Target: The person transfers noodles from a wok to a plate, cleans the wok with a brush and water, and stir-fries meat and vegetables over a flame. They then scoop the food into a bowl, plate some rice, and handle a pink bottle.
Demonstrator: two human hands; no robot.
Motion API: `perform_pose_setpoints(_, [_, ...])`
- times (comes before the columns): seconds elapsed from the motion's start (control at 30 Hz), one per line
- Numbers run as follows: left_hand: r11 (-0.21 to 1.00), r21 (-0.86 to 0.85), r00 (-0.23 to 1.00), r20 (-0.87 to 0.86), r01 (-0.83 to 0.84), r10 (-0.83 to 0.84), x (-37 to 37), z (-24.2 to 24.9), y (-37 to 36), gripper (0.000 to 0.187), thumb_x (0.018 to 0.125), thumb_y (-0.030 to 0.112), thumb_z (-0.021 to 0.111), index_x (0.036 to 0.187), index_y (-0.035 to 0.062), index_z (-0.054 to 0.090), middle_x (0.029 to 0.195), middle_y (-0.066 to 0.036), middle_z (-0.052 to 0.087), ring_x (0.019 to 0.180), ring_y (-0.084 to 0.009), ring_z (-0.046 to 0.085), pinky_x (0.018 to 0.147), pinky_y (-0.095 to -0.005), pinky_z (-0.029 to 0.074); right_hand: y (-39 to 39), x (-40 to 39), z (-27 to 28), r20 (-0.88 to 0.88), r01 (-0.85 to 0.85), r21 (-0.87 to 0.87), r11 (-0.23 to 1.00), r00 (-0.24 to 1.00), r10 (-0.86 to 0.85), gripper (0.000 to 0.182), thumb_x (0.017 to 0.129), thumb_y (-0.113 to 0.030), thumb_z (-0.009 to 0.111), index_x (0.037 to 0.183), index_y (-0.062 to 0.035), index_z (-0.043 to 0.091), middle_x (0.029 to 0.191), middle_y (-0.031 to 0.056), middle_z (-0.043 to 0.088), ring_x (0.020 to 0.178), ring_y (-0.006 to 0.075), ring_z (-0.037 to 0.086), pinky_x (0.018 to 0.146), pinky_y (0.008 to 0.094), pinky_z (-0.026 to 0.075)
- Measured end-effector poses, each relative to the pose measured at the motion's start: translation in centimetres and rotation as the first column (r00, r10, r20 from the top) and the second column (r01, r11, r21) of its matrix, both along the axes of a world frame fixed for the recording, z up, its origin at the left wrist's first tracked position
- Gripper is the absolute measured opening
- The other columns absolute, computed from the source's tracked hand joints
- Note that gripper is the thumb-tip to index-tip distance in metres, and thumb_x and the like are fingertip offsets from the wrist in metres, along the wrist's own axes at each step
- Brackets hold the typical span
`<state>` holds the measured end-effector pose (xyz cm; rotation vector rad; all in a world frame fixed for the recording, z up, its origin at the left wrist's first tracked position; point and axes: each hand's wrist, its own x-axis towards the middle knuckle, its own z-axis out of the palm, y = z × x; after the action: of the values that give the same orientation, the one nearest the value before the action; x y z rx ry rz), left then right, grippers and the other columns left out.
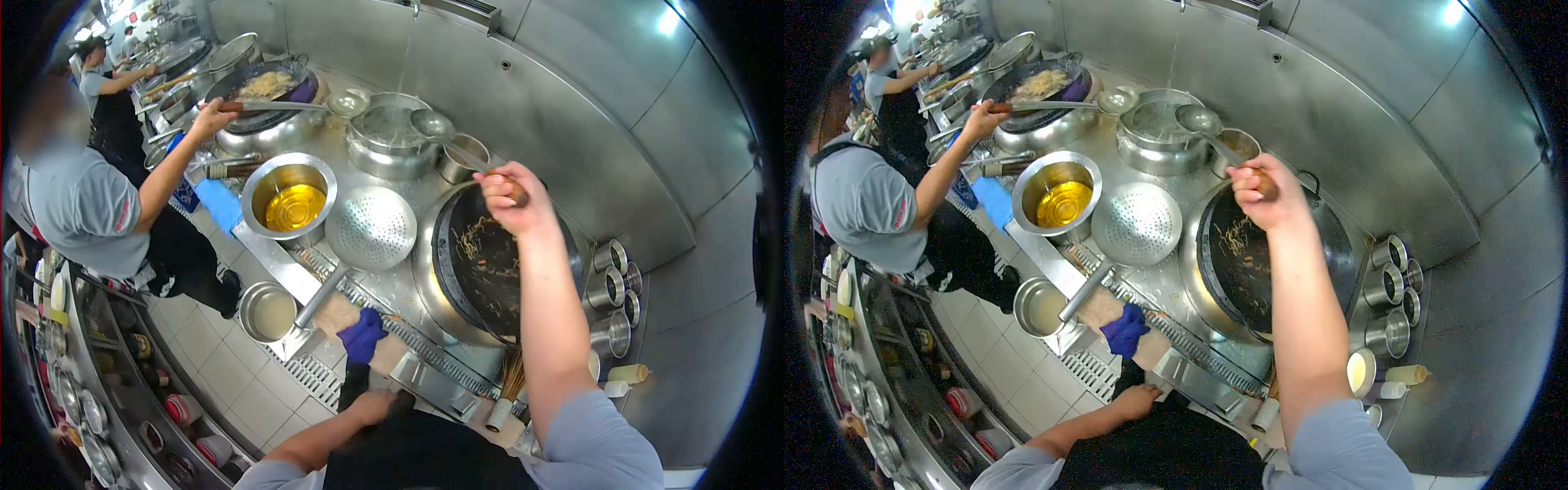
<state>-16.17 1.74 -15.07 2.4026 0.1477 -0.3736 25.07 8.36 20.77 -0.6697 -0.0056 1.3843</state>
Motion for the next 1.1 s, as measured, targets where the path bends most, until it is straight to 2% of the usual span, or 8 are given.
perform_pose_setpoints(0.13, [0.94, 0.089, 0.943, 0.016, 0.33, -0.333, 5.2, -3.1, -5.3, 0.037, 0.083, 0.012, 0.047, 0.118, 0.0037, 0.055, 0.118, -0.02, 0.058, 0.11, -0.0336, 0.057, 0.092, -0.043, 0.047, -8.5, -3.1, 3.2, 0.13, 0.092, -0.057, 0.994, 0.988, -0.084, 0.03, 0.085, -0.01, 0.051, 0.103, 0.0136, 0.047, 0.067, 0.0032, 0.048, 0.046, 0.0075, 0.044, 0.035, 0.0212, 0.033])
perform_pose_setpoints(0.4, [0.908, 0.231, 0.936, -0.129, 0.349, -0.327, 5.6, -11.4, -11.1, 0.052, 0.09, 0.018, 0.036, 0.142, 0.0116, 0.04, 0.138, -0.01, 0.05, 0.128, -0.0284, 0.046, 0.11, -0.0446, 0.03, -20.4, -5.6, 5.5, 0.607, 0.311, -0.493, 0.813, 0.792, 0.065, 0.024, 0.084, -0.012, 0.051, 0.098, 0.0064, 0.053, 0.063, 0.0027, 0.051, 0.039, 0.0079, 0.041, 0.031, 0.0218, 0.031])
perform_pose_setpoints(0.47, [0.968, 0.215, 0.99, -0.081, 0.13, -0.115, 6.2, -17.9, -13.6, 0.052, 0.089, 0.023, 0.04, 0.139, 0.0085, 0.042, 0.132, -0.014, 0.054, 0.123, -0.0296, 0.051, 0.105, -0.0433, 0.036, -22.2, -5.8, 5.0, 0.694, 0.367, -0.559, 0.744, 0.698, 0.177, 0.021, 0.083, -0.011, 0.051, 0.096, 0.0055, 0.053, 0.063, 0.0031, 0.052, 0.039, 0.0082, 0.041, 0.031, 0.0223, 0.032])
perform_pose_setpoints(0.6, [0.992, 0.08, 0.97, -0.232, 0.096, -0.076, 7.2, -10.8, -10.7, 0.053, 0.088, 0.026, 0.042, 0.138, 0.008, 0.044, 0.128, -0.016, 0.056, 0.119, -0.0309, 0.053, 0.102, -0.0433, 0.039, -24.3, -5.4, 3.6, 0.762, 0.543, -0.636, 0.549, 0.327, 0.559, 0.019, 0.08, -0.005, 0.05, 0.095, 0.0047, 0.055, 0.061, 0.0037, 0.052, 0.039, 0.0096, 0.044, 0.033, 0.0237, 0.035])
perform_pose_setpoints(0.73, [0.998, -0.059, 0.897, -0.441, 0.005, -0.031, 5.7, -1.5, -3.1, 0.054, 0.086, 0.029, 0.046, 0.136, 0.0072, 0.045, 0.122, -0.019, 0.059, 0.115, -0.0326, 0.056, 0.098, -0.0433, 0.042, -22.5, -5.4, 3.5, 0.843, 0.708, -0.378, 0.596, -0.002, 0.537, 0.03, 0.078, -0.005, 0.052, 0.107, 0.0044, 0.056, 0.062, 0.0029, 0.051, 0.04, 0.0117, 0.047, 0.035, 0.025, 0.037])
perform_pose_setpoints(0.8, [0.991, -0.039, 0.894, -0.436, -0.131, 0.101, 3.7, -1.8, -1.1, 0.054, 0.085, 0.033, 0.05, 0.133, 0.0084, 0.047, 0.116, -0.02, 0.062, 0.107, -0.0341, 0.06, 0.092, -0.044, 0.046, -20.1, -3.9, 2.4, 0.9, 0.668, -0.318, 0.673, -0.011, 0.436, 0.033, 0.079, -0.004, 0.052, 0.112, 0.0028, 0.055, 0.063, 0.0028, 0.051, 0.04, 0.0115, 0.047, 0.035, 0.0257, 0.037])
perform_pose_setpoints(0.87, [0.945, 0.011, 0.871, -0.385, -0.327, 0.306, -1.3, -3.7, 2.0, 0.049, 0.083, 0.033, 0.054, 0.125, 0.0079, 0.052, 0.11, -0.021, 0.064, 0.102, -0.036, 0.062, 0.088, -0.0454, 0.048, -14.6, -5.0, 2.3, 0.95, 0.622, -0.245, 0.744, 0.308, 0.055, 0.025, 0.082, -0.006, 0.05, 0.106, 0.0004, 0.055, 0.063, 0.0025, 0.051, 0.038, 0.0104, 0.044, 0.033, 0.0247, 0.035])
perform_pose_setpoints(1.1, [0.684, 0.258, 0.442, -0.599, -0.682, 0.667, -18.3, -1.8, 6.7, 0.041, 0.082, 0.024, 0.052, 0.117, 0.0046, 0.058, 0.119, -0.02, 0.061, 0.11, -0.0346, 0.059, 0.093, -0.0443, 0.047, 4.9, -1.0, -1.3, 0.903, 0.376, -0.341, 0.862, 0.385, 0.19, 0.009, 0.082, -0.009, 0.053, 0.074, -0.0058, 0.049, 0.057, 0.0021, 0.049, 0.04, 0.0107, 0.044, 0.035, 0.0264, 0.034])
